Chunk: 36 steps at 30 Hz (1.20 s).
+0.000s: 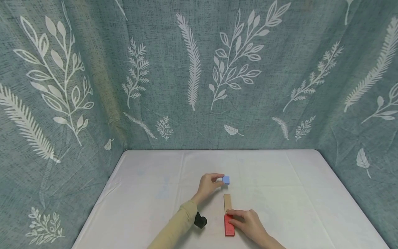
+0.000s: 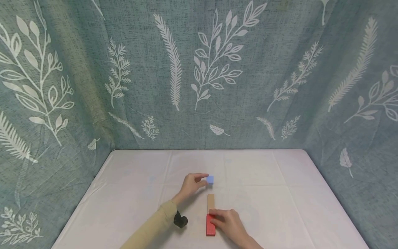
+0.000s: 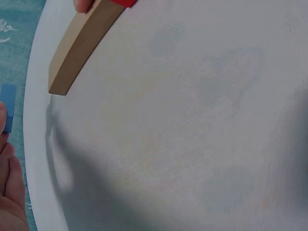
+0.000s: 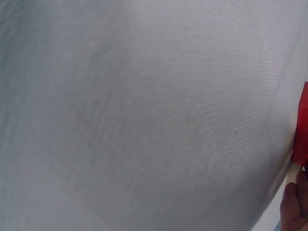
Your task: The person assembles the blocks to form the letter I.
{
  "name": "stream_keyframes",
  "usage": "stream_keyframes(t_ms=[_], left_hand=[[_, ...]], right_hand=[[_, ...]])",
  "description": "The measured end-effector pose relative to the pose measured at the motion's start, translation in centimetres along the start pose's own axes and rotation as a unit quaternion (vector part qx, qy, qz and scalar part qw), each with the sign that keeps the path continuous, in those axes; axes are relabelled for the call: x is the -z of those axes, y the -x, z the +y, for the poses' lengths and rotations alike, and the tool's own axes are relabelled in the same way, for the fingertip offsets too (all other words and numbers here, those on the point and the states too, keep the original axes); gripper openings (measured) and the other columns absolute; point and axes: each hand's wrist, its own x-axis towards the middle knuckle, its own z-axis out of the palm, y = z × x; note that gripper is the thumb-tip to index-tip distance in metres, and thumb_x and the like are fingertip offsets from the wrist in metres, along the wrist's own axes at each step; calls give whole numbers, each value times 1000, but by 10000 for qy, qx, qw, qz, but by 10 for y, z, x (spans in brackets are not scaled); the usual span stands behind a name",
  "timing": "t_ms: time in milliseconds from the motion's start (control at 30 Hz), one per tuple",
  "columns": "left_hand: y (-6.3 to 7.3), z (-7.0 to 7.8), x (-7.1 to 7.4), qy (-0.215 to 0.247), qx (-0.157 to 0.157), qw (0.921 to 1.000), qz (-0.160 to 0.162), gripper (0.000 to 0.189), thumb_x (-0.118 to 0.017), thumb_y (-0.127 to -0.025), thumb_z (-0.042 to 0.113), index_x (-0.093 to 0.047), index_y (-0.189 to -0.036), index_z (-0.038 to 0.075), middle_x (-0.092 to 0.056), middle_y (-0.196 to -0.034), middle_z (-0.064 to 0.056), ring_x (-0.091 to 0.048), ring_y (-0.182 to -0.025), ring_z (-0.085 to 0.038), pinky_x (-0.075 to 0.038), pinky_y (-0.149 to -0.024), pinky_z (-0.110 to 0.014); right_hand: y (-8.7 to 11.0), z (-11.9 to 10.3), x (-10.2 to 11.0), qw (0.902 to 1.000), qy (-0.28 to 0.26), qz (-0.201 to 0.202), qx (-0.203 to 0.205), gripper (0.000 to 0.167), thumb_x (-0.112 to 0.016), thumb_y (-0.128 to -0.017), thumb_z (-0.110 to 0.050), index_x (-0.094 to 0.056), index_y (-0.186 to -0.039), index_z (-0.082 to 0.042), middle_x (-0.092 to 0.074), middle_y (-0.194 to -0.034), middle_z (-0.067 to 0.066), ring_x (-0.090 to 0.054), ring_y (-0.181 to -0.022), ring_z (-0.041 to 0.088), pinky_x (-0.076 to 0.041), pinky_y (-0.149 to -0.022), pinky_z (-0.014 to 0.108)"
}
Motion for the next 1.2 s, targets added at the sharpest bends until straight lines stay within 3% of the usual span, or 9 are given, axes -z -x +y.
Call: stream_keyframes(t_ms=[1200], left_hand=[[12, -17, -16, -430, 20, 9989, 210, 27, -71, -80, 5, -71, -107, 0, -70, -110, -15, -65, -108, -31, -55, -91, -42]], right_hand=[[1, 0, 0, 9995, 180, 204, 140, 26, -72, -83, -26, -74, -106, -13, -73, -105, -3, -68, -103, 17, -58, -85, 32]])
